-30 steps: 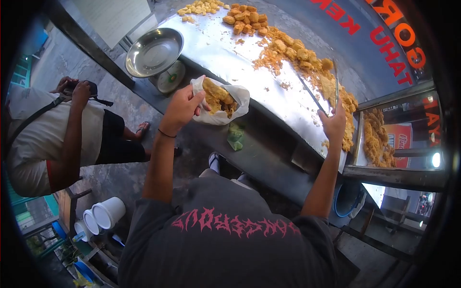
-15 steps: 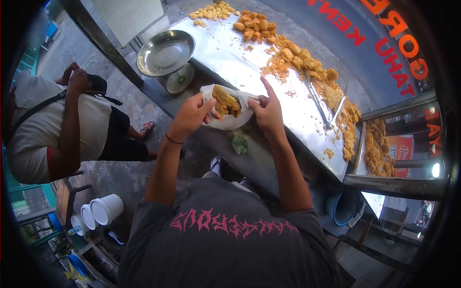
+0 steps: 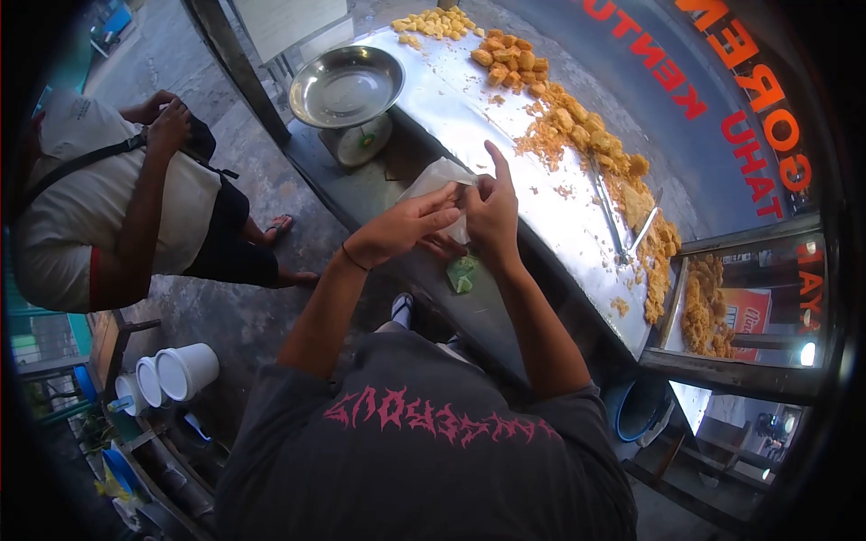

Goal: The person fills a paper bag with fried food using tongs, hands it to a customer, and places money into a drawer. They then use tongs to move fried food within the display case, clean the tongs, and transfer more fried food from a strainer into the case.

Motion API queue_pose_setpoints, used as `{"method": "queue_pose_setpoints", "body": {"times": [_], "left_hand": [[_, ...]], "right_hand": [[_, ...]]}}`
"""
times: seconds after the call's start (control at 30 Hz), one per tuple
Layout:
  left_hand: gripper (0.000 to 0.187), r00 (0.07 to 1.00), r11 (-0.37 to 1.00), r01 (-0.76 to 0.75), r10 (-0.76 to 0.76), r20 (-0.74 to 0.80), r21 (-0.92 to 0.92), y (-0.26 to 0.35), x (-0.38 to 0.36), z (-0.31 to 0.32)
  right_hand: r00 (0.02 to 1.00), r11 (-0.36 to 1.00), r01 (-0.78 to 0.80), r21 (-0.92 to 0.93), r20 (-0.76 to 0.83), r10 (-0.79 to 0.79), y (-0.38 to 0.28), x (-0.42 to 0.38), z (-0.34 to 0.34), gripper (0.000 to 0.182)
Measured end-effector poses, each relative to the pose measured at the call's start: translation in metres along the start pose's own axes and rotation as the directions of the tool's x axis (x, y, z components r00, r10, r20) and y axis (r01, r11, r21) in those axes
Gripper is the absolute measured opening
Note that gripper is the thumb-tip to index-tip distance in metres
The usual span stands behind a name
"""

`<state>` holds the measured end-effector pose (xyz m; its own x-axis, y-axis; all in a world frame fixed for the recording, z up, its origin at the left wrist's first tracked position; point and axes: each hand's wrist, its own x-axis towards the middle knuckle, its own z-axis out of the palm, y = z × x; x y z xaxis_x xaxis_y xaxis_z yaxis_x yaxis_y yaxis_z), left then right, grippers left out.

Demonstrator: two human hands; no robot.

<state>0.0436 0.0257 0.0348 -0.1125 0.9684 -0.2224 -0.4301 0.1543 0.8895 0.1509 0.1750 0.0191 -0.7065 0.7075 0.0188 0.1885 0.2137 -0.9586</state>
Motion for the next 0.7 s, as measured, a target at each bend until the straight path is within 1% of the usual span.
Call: {"method": "queue_pose_setpoints", "body": {"times": [0.03, 0.07, 0.13, 0.17, 0.2, 0.23, 0.27, 0.3, 0.33, 0.37, 0.4, 0.47, 0.5, 0.57, 0.6, 0.63, 0.67, 0.7], "left_hand": [[0.061, 0.999, 0.999, -0.035, 0.035, 0.003, 0.012, -0.002, -0.01, -0.004], [0.057, 0.997, 0.997, -0.071, 0.071, 0.006, 0.028, -0.003, -0.019, -0.011], [0.049, 0.982, 0.993, -0.084, 0.069, -0.174, -0.078, -0.021, -0.031, -0.045], [0.046, 0.962, 0.986, -0.101, 0.063, -0.265, -0.13, -0.038, -0.03, -0.06], [0.044, 0.92, 0.985, -0.114, 0.054, -0.389, -0.132, -0.059, -0.026, -0.072], [0.043, 0.858, 0.983, -0.132, 0.048, -0.512, -0.128, -0.086, -0.023, -0.088], [0.041, 0.775, 0.98, -0.157, 0.048, -0.63, -0.119, -0.11, -0.02, -0.107], [0.04, 0.785, 0.954, -0.21, 0.034, -0.619, -0.212, -0.133, -0.019, -0.12], [0.039, 0.79, 0.917, -0.267, 0.032, -0.613, -0.297, -0.157, -0.017, -0.132], [0.042, 0.911, 0.768, -0.319, 0.086, -0.404, -0.555, -0.192, -0.009, -0.152], [0.044, 0.96, 0.578, -0.276, 0.212, -0.185, -0.768, -0.213, -0.005, -0.165], [0.052, 0.911, 0.665, -0.405, 0.238, -0.337, -0.627, -0.129, -0.035, -0.094], [0.054, 0.892, 0.626, -0.449, 0.27, -0.363, -0.638, -0.13, -0.04, -0.094], [0.058, 0.857, 0.54, -0.514, 0.328, -0.396, -0.666, -0.135, -0.048, -0.101], [0.057, 0.818, 0.485, -0.576, 0.355, -0.454, -0.658, -0.129, -0.055, -0.107], [0.056, 0.775, 0.427, -0.632, 0.376, -0.508, -0.647, -0.122, -0.064, -0.112], [0.056, 0.721, 0.356, -0.692, 0.389, -0.573, -0.628, -0.12, -0.078, -0.115], [0.055, 0.682, 0.335, -0.731, 0.393, -0.617, -0.594, -0.118, -0.086, -0.117]], "right_hand": [[0.999, 0.995, 0.042, 0.086, -0.018, -0.04, 0.001, 0.002, 0.001, 0.065], [1.0, 0.979, 0.005, 0.202, 0.014, -0.008, 0.001, 0.003, 0.004, 0.064], [0.995, 0.904, -0.075, 0.42, 0.086, 0.043, -0.016, 0.003, 0.009, 0.061], [0.988, 0.919, -0.089, 0.384, 0.152, 0.032, -0.025, 0.001, 0.01, 0.061], [0.981, 0.947, -0.051, 0.317, 0.193, -0.012, -0.031, -0.001, 0.013, 0.061], [0.969, 0.967, -0.003, 0.253, 0.24, -0.06, -0.037, -0.001, 0.018, 0.062], [0.949, 0.979, 0.057, 0.195, 0.293, -0.114, -0.045, 0.001, 0.024, 0.063], [0.924, 0.985, 0.075, 0.153, 0.36, -0.126, -0.056, 0.0, 0.029, 0.069], [0.901, 0.985, 0.143, 0.1, 0.398, -0.171, -0.071, -0.003, 0.034, 0.072], [0.871, 0.974, 0.218, 0.054, 0.439, -0.22, -0.086, -0.006, 0.039, 0.076], [0.836, 0.955, 0.296, 0.017, 0.48, -0.267, -0.099, -0.007, 0.045, 0.08], [0.753, 0.874, 0.481, -0.064, 0.541, -0.375, -0.118, -0.006, 0.057, 0.086], [0.711, 0.82, 0.563, -0.104, 0.566, -0.417, -0.125, -0.005, 0.066, 0.089], [0.669, 0.828, 0.559, 0.041, 0.568, -0.48, -0.134, -0.004, 0.089, 0.093], [0.654, 0.83, 0.547, 0.106, 0.565, -0.503, -0.137, -0.003, 0.099, 0.094], [0.642, 0.804, 0.582, 0.124, 0.536, -0.548, -0.134, 0.0, 0.114, 0.098], [0.63, 0.812, 0.559, 0.168, 0.552, -0.547, -0.138, -0.001, 0.132, 0.098], [0.636, 0.826, 0.529, 0.194, 0.554, -0.537, -0.142, -0.001, 0.145, 0.099]]}}
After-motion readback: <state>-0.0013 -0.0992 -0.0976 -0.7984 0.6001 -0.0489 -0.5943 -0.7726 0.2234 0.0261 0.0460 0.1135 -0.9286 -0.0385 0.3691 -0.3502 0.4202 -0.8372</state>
